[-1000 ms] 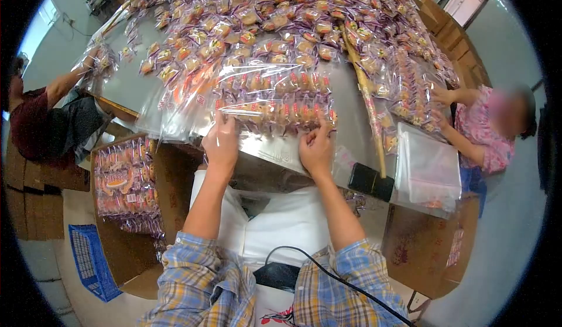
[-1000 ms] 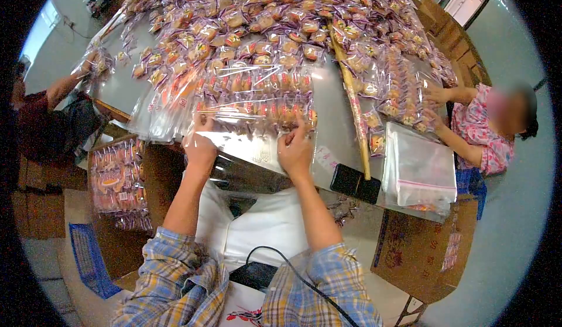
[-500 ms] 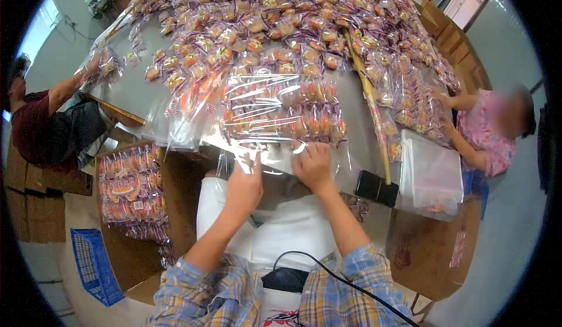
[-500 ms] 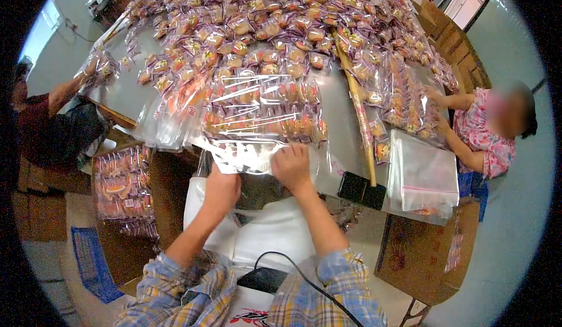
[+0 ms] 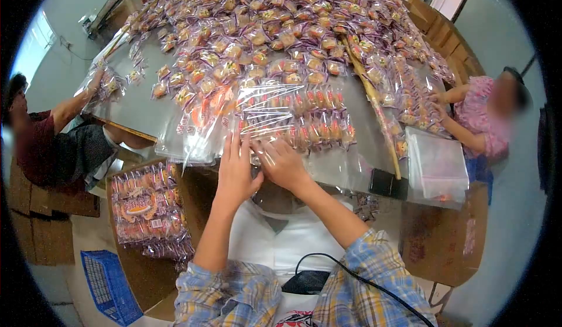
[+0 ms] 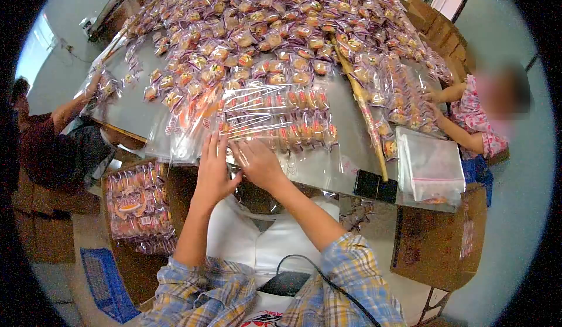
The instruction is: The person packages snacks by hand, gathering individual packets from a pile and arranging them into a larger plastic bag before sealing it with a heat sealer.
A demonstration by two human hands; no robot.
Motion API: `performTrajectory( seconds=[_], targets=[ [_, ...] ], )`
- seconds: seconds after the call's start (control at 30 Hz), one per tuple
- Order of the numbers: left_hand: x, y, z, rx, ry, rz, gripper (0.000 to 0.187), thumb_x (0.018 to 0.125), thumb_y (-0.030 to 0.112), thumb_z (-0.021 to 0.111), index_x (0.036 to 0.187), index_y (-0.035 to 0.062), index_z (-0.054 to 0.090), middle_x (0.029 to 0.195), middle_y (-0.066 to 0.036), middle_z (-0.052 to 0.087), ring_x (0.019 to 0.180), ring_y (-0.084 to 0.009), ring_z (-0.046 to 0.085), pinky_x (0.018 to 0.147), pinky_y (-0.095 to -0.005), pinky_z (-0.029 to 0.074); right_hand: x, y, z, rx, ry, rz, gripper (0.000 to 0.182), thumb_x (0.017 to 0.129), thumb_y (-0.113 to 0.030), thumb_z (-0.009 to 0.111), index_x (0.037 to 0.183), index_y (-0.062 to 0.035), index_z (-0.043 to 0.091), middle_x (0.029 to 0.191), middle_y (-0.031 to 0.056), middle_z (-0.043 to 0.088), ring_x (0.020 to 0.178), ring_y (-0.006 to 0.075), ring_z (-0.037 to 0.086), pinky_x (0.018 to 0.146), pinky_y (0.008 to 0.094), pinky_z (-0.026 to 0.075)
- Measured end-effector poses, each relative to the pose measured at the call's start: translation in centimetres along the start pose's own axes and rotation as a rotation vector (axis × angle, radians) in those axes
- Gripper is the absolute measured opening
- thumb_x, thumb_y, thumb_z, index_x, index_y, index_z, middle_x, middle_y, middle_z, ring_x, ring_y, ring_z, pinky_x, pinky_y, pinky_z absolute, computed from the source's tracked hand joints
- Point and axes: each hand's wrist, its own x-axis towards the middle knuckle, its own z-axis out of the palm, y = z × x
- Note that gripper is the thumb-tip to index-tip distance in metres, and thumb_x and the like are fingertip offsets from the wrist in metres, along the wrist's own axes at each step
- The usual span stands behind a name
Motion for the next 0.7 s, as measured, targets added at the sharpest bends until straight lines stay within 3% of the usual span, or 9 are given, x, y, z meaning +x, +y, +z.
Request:
performTrajectory(
  seconds=[0.13, 0.23, 0.37, 0.4, 0.5, 0.63, 0.67, 0.7],
  targets=[
    [0.6, -1.1, 1.1, -0.102, -0.056, -0.045, 0.09, 0.076, 0.005, 0.073, 0.157, -0.0004, 0.034, 0.162, -0.028, 0.033, 0.151, -0.0492, 0.032, 0.125, -0.0515, 0.031, 0.1, 0.5, 1.1, 0.117, 0.017, -0.009, 0.044, 0.084, -0.013, 0.072, 0.126, -0.0047, 0.066, 0.124, 0.0112, 0.064, 0.109, 0.0313, 0.061, 0.099, 0.0437, 0.051],
    [0.6, -1.8, 1.5, -0.178, -0.014, -0.053, 0.082, 0.079, 0.002, 0.067, 0.155, -0.0042, 0.035, 0.158, -0.03, 0.038, 0.148, -0.0491, 0.036, 0.124, -0.0501, 0.033, 0.8, 0.1, 1.5, 0.092, -0.024, 0.088, 0.04, 0.092, -0.014, 0.06, 0.13, -0.0038, 0.065, 0.127, 0.0125, 0.064, 0.117, 0.0295, 0.062, 0.098, 0.0423, 0.05],
    [0.1, -1.8, 1.1, -0.129, 0.052, -0.032, 0.077, 0.082, 0.002, 0.064, 0.153, -0.009, 0.036, 0.15, -0.033, 0.045, 0.143, -0.0533, 0.04, 0.12, -0.0522, 0.037, 0.2, 0.2, 2.7, 0.0, 0.005, 0.128, 0.033, 0.091, -0.017, 0.063, 0.123, -0.0092, 0.069, 0.118, 0.0104, 0.069, 0.11, 0.03, 0.066, 0.096, 0.0436, 0.052],
    [0.1, -1.7, 0.9, -0.147, 0.045, -0.045, 0.077, 0.082, 0.002, 0.064, 0.153, -0.0093, 0.036, 0.15, -0.033, 0.045, 0.142, -0.0536, 0.041, 0.119, -0.0523, 0.037, 0.9, 0.1, 2.1, -0.007, 0.135, 0.094, 0.032, 0.09, -0.016, 0.065, 0.121, -0.0103, 0.07, 0.115, 0.0099, 0.07, 0.113, 0.0293, 0.066, 0.1, 0.043, 0.052],
    [0.0, -1.5, 1.1, -0.203, 0.06, -0.051, 0.073, 0.083, -0.002, 0.059, 0.152, -0.0099, 0.037, 0.149, -0.033, 0.046, 0.14, -0.0519, 0.044, 0.118, -0.0516, 0.039, 0.0, 0.2, 2.5, -0.024, 0.08, 0.114, 0.033, 0.089, -0.017, 0.068, 0.122, -0.0109, 0.069, 0.12, 0.0091, 0.07, 0.117, 0.0287, 0.065, 0.102, 0.0425, 0.051],
    [-0.2, -2.1, 1.2, -0.267, 0.037, -0.017, 0.071, 0.081, -0.014, 0.049, 0.151, -0.0095, 0.039, 0.152, -0.032, 0.044, 0.143, -0.0484, 0.043, 0.12, -0.0491, 0.037, 0.8, -0.1, 2.1, -0.003, 0.119, 0.151, 0.041, 0.086, -0.018, 0.072, 0.127, -0.0128, 0.069, 0.128, 0.0079, 0.071, 0.103, 0.0266, 0.072, 0.09, 0.0403, 0.057],
    [-0.3, -2.4, 1.3, -0.271, 0.021, -0.001, 0.072, 0.08, -0.017, 0.047, 0.151, -0.0092, 0.039, 0.153, -0.032, 0.043, 0.143, -0.0476, 0.042, 0.121, -0.0484, 0.037, 0.5, -0.3, 2.6, -0.068, 0.033, 0.189, 0.043, 0.086, -0.017, 0.072, 0.129, -0.0141, 0.069, 0.126, 0.0073, 0.071, 0.095, 0.0258, 0.074, 0.082, 0.0381, 0.059],
    [-0.4, -2.7, 1.5, -0.277, 0.003, -0.003, 0.076, 0.079, -0.019, 0.046, 0.153, -0.0073, 0.038, 0.155, -0.029, 0.041, 0.145, -0.0467, 0.04, 0.122, -0.0474, 0.036, 0.5, 0.0, 2.9, -0.036, 0.097, 0.163, 0.043, 0.086, -0.017, 0.072, 0.128, -0.0145, 0.069, 0.127, 0.0072, 0.071, 0.097, 0.0256, 0.073, 0.083, 0.0383, 0.059]
  ],
)
